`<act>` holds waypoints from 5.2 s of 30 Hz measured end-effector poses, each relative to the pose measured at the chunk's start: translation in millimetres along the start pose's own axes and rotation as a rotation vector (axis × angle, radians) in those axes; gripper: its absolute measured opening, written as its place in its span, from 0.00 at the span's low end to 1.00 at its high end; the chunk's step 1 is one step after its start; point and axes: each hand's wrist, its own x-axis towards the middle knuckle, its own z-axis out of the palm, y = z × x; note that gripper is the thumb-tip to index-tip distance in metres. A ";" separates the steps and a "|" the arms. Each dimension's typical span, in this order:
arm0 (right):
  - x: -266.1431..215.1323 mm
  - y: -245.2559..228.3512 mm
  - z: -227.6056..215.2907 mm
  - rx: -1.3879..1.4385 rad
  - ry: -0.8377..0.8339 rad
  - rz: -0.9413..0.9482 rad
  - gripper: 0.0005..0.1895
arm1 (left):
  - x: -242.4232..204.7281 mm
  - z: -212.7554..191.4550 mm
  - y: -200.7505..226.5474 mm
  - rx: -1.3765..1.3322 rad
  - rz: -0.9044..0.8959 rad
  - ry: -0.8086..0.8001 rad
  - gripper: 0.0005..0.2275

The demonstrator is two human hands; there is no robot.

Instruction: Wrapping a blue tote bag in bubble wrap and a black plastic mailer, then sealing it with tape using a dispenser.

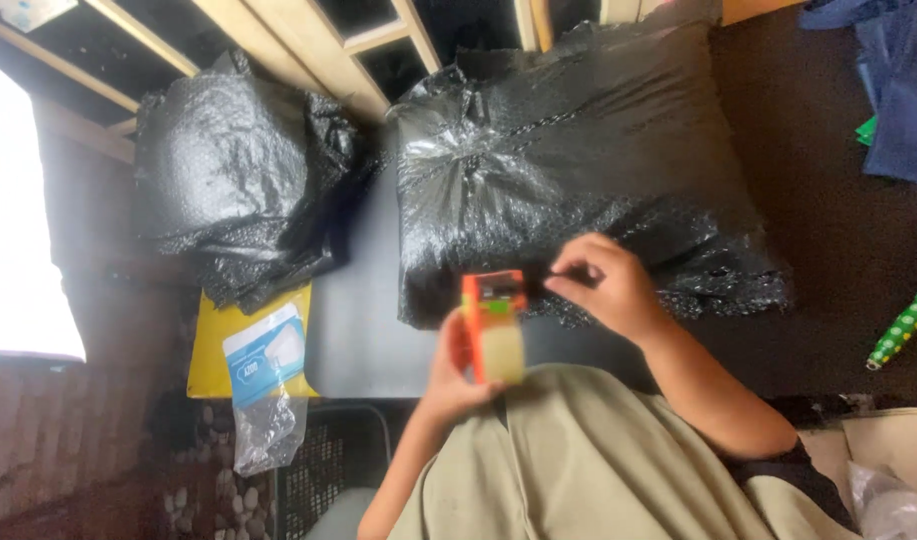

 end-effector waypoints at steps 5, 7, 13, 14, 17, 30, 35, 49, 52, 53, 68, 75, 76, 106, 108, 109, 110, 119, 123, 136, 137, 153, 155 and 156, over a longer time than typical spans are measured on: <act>9.2 -15.2 -6.6 -0.101 0.047 -0.104 0.20 | 23.5 25.7 -15.0 -0.004 0.035 -0.083 0.62; 1.7 -3.0 -7.0 -0.167 0.078 -0.103 0.24 | 26.1 25.8 -21.7 0.001 0.051 -0.091 0.62; -14.8 -3.7 -4.9 -0.142 0.076 0.021 0.28 | 23.1 24.0 -25.9 0.139 0.010 -0.080 0.60; -17.0 -6.6 -3.9 -0.205 0.084 -0.002 0.25 | 23.0 26.8 -20.0 0.165 0.016 -0.070 0.60; -24.0 4.5 6.4 -0.289 0.127 -0.050 0.16 | 20.1 27.2 -21.5 0.213 0.048 -0.056 0.58; -31.7 28.9 34.7 -0.609 0.210 -0.237 0.06 | 18.6 24.4 -52.1 0.648 0.516 0.133 0.13; -35.7 35.8 40.9 -0.679 0.124 -0.158 0.07 | 7.4 13.7 -101.8 0.636 0.396 0.087 0.09; -24.5 -8.0 22.8 -0.350 0.128 0.131 0.15 | 6.0 3.0 -122.9 0.452 0.197 0.136 0.09; -30.3 6.0 17.7 -0.271 0.052 0.296 0.11 | 5.8 3.2 -114.2 0.440 0.157 0.110 0.10; -32.6 8.8 18.0 -0.223 0.074 0.346 0.10 | 6.4 3.5 -110.7 0.429 0.165 0.088 0.09; -31.2 -34.9 -53.6 0.052 0.110 0.296 0.07 | 17.8 4.6 -66.3 0.222 0.090 -0.055 0.17; -37.9 -39.7 -92.8 0.098 0.328 0.390 0.09 | 14.7 8.9 -32.9 0.394 -0.098 -0.060 0.18; -34.9 -35.7 -93.9 0.097 0.334 0.390 0.09 | 13.0 6.2 -29.7 0.396 -0.097 -0.066 0.18; -53.4 55.0 -21.1 0.521 0.212 0.746 0.17 | -2.9 -14.8 -17.0 0.115 -0.061 -0.290 0.19; -52.7 51.4 -17.9 0.411 0.186 0.810 0.17 | -3.2 -14.2 -27.1 0.050 0.033 -0.245 0.24; -57.8 60.3 -10.9 0.410 0.190 0.807 0.17 | -5.4 -15.2 -33.2 0.051 0.035 -0.248 0.24; -63.7 69.0 -4.7 0.472 0.173 0.819 0.17 | -7.6 -15.7 -39.5 0.062 0.038 -0.228 0.22; -149.1 112.3 65.9 0.841 0.205 1.033 0.16 | -7.3 -9.0 -44.8 0.269 0.395 -0.187 0.12; -183.4 126.6 77.1 0.776 0.417 1.091 0.15 | -7.4 -23.1 -50.9 0.327 0.479 -0.140 0.15; -235.1 23.5 56.3 0.001 0.516 1.012 0.08 | -51.5 -91.7 -42.7 0.381 0.137 -0.028 0.12; -240.1 17.7 52.1 -0.106 0.495 1.013 0.07 | -56.6 -98.5 -48.3 0.393 0.114 -0.045 0.11; -277.8 -22.9 -108.0 -0.466 0.194 1.168 0.07 | -71.4 -73.1 -69.3 0.354 -0.059 -0.093 0.18; -262.3 0.4 -140.5 -0.415 0.135 1.191 0.07 | -74.3 -54.1 -72.8 0.376 -0.066 -0.041 0.17; -255.1 12.2 -157.8 -0.365 0.091 1.214 0.08 | -74.8 -43.1 -75.4 0.394 -0.067 -0.002 0.16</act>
